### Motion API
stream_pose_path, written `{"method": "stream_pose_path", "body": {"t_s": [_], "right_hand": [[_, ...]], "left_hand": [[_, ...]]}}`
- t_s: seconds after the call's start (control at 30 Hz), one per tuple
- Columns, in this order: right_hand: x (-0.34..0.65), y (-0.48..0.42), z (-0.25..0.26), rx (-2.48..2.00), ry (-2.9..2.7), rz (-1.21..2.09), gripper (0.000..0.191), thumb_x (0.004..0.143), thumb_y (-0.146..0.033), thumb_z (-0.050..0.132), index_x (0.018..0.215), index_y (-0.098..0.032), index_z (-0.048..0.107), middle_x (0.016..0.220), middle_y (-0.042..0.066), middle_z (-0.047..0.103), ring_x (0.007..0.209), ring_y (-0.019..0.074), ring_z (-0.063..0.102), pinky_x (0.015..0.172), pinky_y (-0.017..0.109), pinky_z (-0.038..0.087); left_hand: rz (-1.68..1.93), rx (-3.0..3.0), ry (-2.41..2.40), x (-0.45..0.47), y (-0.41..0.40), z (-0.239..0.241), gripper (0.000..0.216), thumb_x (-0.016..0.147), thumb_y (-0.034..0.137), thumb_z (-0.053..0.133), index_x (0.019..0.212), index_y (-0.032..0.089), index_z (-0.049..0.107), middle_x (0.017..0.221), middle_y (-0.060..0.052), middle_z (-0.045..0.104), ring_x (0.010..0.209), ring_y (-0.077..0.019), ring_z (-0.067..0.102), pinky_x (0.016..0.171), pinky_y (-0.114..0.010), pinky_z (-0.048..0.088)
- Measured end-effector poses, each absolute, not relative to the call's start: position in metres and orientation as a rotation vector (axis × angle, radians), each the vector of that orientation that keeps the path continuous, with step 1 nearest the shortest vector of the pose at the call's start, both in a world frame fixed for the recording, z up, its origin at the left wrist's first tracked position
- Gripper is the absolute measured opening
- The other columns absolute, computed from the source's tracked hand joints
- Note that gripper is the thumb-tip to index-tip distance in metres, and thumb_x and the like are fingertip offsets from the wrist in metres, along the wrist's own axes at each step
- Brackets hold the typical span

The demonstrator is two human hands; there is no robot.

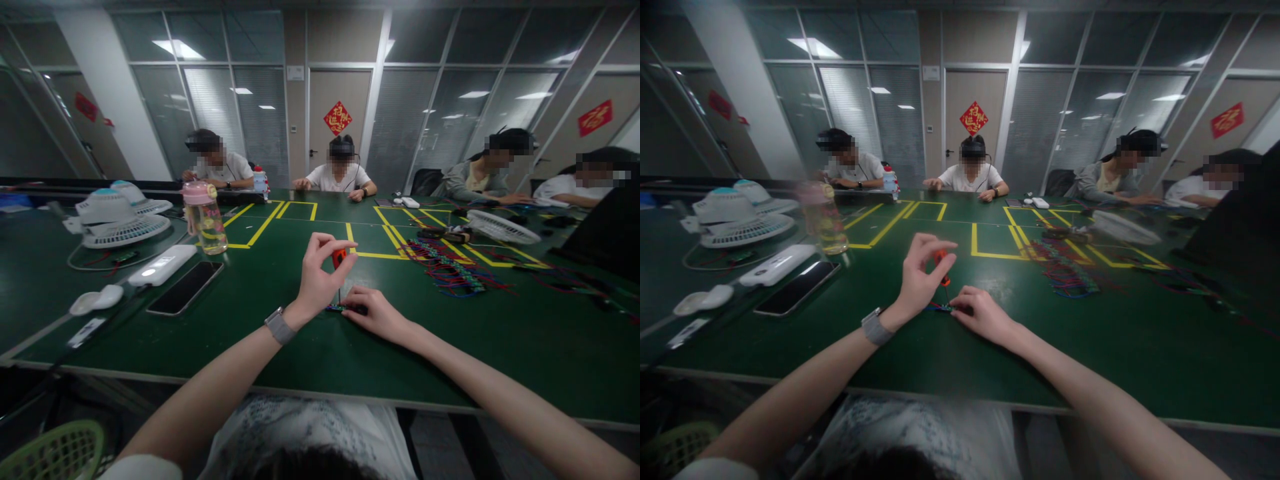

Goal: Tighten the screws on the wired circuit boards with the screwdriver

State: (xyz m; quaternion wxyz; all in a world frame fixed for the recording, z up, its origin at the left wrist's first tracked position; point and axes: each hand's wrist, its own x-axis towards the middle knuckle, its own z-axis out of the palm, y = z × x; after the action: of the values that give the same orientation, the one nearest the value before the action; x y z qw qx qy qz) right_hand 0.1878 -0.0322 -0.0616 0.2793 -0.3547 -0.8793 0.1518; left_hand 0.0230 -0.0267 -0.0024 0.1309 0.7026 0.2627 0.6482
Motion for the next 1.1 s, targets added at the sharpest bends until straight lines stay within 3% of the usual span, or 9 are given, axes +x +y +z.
{"method": "stream_pose_path", "body": {"t_s": [0.2, 0.3, 0.43, 0.53, 0.63, 0.73, 0.87, 1.0, 1.1], "right_hand": [[0.1876, -0.0327, -0.0609, -0.953, -2.362, 0.398, 0.014, 0.083, -0.018, 0.060, 0.092, -0.014, 0.070, 0.082, 0.004, 0.060, 0.070, 0.0133, 0.057, 0.066, 0.025, 0.046], [0.1876, -0.0331, -0.0607, -0.958, -2.365, 0.397, 0.013, 0.083, -0.018, 0.060, 0.091, -0.015, 0.070, 0.082, 0.004, 0.060, 0.070, 0.0136, 0.057, 0.066, 0.025, 0.046], [0.1877, -0.0336, -0.0602, -0.958, -2.367, 0.391, 0.012, 0.084, -0.018, 0.060, 0.090, -0.015, 0.070, 0.082, 0.005, 0.060, 0.071, 0.0139, 0.056, 0.066, 0.025, 0.045], [0.1876, -0.0335, -0.0600, -0.954, -2.366, 0.404, 0.013, 0.084, -0.018, 0.060, 0.091, -0.014, 0.070, 0.082, 0.005, 0.060, 0.071, 0.0140, 0.057, 0.066, 0.025, 0.046], [0.1876, -0.0333, -0.0602, -0.947, -2.362, 0.414, 0.014, 0.084, -0.019, 0.059, 0.093, -0.014, 0.070, 0.083, 0.005, 0.061, 0.071, 0.0140, 0.057, 0.067, 0.026, 0.047], [0.1877, -0.0333, -0.0603, -0.952, -2.364, 0.404, 0.014, 0.084, -0.020, 0.059, 0.092, -0.015, 0.070, 0.083, 0.005, 0.061, 0.071, 0.0145, 0.057, 0.067, 0.026, 0.047], [0.1881, -0.0333, -0.0604, -0.947, -2.365, 0.400, 0.014, 0.084, -0.019, 0.059, 0.092, -0.015, 0.070, 0.083, 0.005, 0.060, 0.072, 0.0146, 0.057, 0.066, 0.026, 0.047], [0.1885, -0.0328, -0.0608, -0.942, -2.368, 0.400, 0.014, 0.085, -0.019, 0.058, 0.092, -0.016, 0.070, 0.083, 0.005, 0.060, 0.072, 0.0141, 0.057, 0.067, 0.026, 0.047], [0.1883, -0.0328, -0.0608, -0.945, -2.371, 0.395, 0.015, 0.084, -0.018, 0.059, 0.093, -0.015, 0.070, 0.083, 0.005, 0.060, 0.072, 0.0140, 0.057, 0.067, 0.025, 0.046]], "left_hand": [[1.686, 1.912, 0.529, 0.0255, -0.0260, -0.0048, 0.032, 0.095, 0.026, 0.041, 0.122, 0.022, 0.057, 0.115, -0.008, 0.059, 0.092, -0.0142, 0.062, 0.074, -0.026, 0.056], [1.721, 1.940, 0.599, 0.0259, -0.0262, -0.0055, 0.027, 0.091, 0.027, 0.051, 0.115, 0.022, 0.062, 0.104, -0.006, 0.062, 0.087, -0.0130, 0.061, 0.071, -0.024, 0.054], [1.845, 2.068, 0.746, 0.0239, -0.0276, -0.0024, 0.021, 0.082, 0.029, 0.065, 0.101, 0.023, 0.069, 0.095, -0.004, 0.054, 0.087, -0.0132, 0.056, 0.078, -0.026, 0.051], [1.805, 2.047, 0.701, 0.0235, -0.0277, -0.0016, 0.024, 0.090, 0.028, 0.053, 0.110, 0.024, 0.066, 0.107, -0.006, 0.053, 0.097, -0.0151, 0.057, 0.084, -0.029, 0.051], [1.698, 1.938, 0.559, 0.0250, -0.0263, -0.0042, 0.032, 0.096, 0.027, 0.039, 0.122, 0.024, 0.058, 0.117, -0.008, 0.056, 0.093, -0.0138, 0.061, 0.076, -0.027, 0.054], [1.703, 1.897, 0.601, 0.0261, -0.0253, -0.0069, 0.031, 0.093, 0.028, 0.047, 0.121, 0.023, 0.057, 0.111, -0.007, 0.061, 0.087, -0.0129, 0.062, 0.069, -0.024, 0.054], [1.818, 2.012, 0.760, 0.0251, -0.0269, -0.0054, 0.025, 0.083, 0.029, 0.063, 0.108, 0.023, 0.066, 0.099, -0.004, 0.056, 0.087, -0.0133, 0.057, 0.074, -0.024, 0.051], [1.818, 2.010, 0.719, 0.0251, -0.0285, -0.0032, 0.025, 0.092, 0.027, 0.048, 0.110, 0.023, 0.065, 0.108, -0.007, 0.052, 0.095, -0.0141, 0.057, 0.080, -0.026, 0.051], [1.754, 1.936, 0.642, 0.0258, -0.0280, -0.0037, 0.028, 0.095, 0.027, 0.043, 0.116, 0.022, 0.060, 0.107, -0.007, 0.056, 0.088, -0.0127, 0.060, 0.072, -0.024, 0.053]]}}
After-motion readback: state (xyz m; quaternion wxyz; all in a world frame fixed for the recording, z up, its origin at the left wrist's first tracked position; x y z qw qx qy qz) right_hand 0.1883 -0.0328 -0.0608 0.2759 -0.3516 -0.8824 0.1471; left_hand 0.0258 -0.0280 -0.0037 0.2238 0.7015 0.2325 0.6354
